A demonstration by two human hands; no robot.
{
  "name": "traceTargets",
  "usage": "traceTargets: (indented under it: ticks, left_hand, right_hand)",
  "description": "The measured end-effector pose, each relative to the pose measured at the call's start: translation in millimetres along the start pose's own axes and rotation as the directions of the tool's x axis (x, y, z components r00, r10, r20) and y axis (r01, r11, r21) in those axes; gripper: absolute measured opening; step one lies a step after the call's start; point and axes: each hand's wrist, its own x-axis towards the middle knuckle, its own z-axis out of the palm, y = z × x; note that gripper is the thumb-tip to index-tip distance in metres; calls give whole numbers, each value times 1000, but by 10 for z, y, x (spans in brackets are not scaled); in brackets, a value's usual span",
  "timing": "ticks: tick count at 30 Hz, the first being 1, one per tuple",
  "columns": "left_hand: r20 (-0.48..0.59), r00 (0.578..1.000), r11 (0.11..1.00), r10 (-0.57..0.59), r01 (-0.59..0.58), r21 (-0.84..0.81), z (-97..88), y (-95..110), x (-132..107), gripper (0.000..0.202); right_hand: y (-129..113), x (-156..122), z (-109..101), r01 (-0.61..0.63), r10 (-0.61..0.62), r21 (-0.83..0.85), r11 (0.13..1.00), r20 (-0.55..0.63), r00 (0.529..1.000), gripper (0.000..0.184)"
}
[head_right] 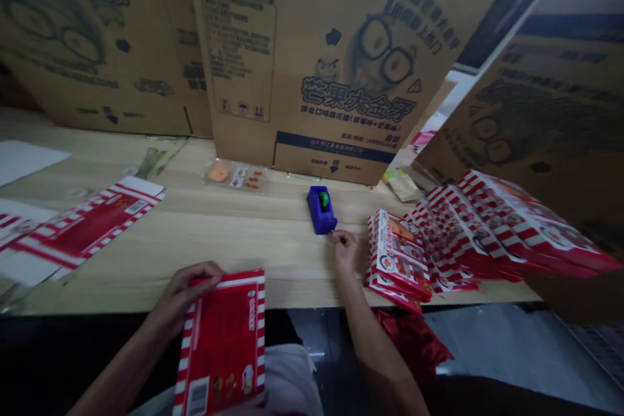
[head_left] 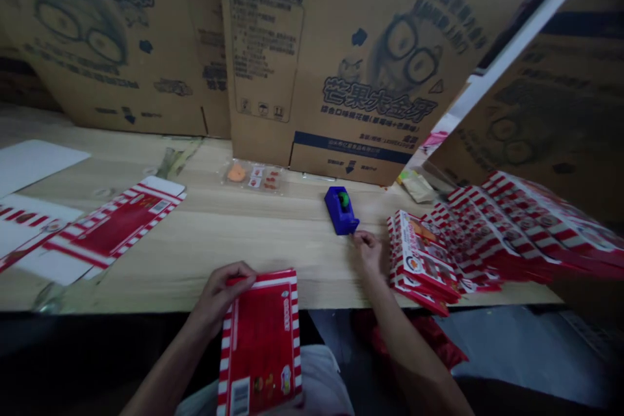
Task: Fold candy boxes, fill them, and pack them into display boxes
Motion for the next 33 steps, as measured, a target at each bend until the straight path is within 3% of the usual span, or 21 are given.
traceTargets:
  ticks: [3,4,5,6,7,8,9,10,11,12,13,15,17,18,20,22,23,25,27,30,33]
  left_hand:
    - [24,1000,999,-5,6,-47,66,23,-5,22]
    - [35,999,998,-11,14,-64,87,25,0,22]
    - [47,999,997,-17,20,-77,109,25,7,22]
    - [58,998,996,-19,24,-84,133,26,17,21]
    - [70,997,996,-17,22,-85,156,28,26,21]
    - [78,997,996,-8,15,-83,179,31,36,21]
    - [86,996,997,2,5,-76,199,34,46,21]
    - [96,995,998,11,-5,-69,215,35,53,21]
    - [104,994,998,20,-13,-63,227,36,59,20]
    - [108,994,998,26,-20,-59,234,35,61,20]
    - [107,994,998,31,-25,-54,238,34,59,19]
    - [88,995,999,39,-36,-37,237,36,39,20]
    - [67,997,999,42,-41,-17,240,61,-2,21]
    - [68,997,999,45,-45,-10,246,85,-29,21]
    - [107,991,997,77,-79,18,269,156,-91,19]
    - [170,977,988,130,-143,63,292,236,-149,17]
    - [197,969,982,150,-169,82,300,268,-171,16]
    - [217,962,977,168,-191,92,305,298,-195,16]
    - [186,969,980,165,-182,79,303,280,-195,17]
    - [101,985,985,141,-150,81,295,255,-193,20]
    - [33,976,956,216,-218,195,200,410,-250,28]
  right_hand:
    - [-264,-89,63,-80,70,61,995,154,986,30]
    - [-415,-112,124,-91,67,61,994,317,946,29]
    - [-589,-133,207,-84,45,50,995,523,851,28]
    - [-776,-151,309,-48,6,35,998,742,671,27]
    - [-964,-169,426,14,-34,30,999,900,434,28]
    - [-1140,-189,550,82,-58,43,996,979,193,28]
    - [-1295,-210,676,155,-69,68,986,998,-3,29]
    - [-1423,-234,794,233,-68,102,967,986,-150,31]
    - [-1519,-257,901,321,-57,136,937,968,-244,32]
    - [-1585,-279,992,420,-39,162,893,957,-286,34]
    - [-1622,-297,1066,520,-15,170,837,957,-289,34]
    - [-1621,-315,1167,655,47,120,746,972,-231,34]
    - [-1535,-315,1223,620,150,-5,785,972,-182,34]
    - [-1463,-318,1238,523,218,-83,848,955,-202,36]
    - [-1280,-348,1242,230,333,-263,937,871,-360,48]
    - [-1082,-412,1215,-62,356,-451,890,775,-521,66]
    - [-1000,-445,1195,-175,350,-514,840,758,-550,72]
    - [-914,-477,1157,-322,351,-550,771,788,-506,75]
    - [-968,-441,1136,-327,335,-489,809,840,-428,65]
    - [-1266,-341,1119,-76,221,-272,959,889,-400,51]
    - [-1536,-305,1054,128,124,-82,988,921,-369,46]
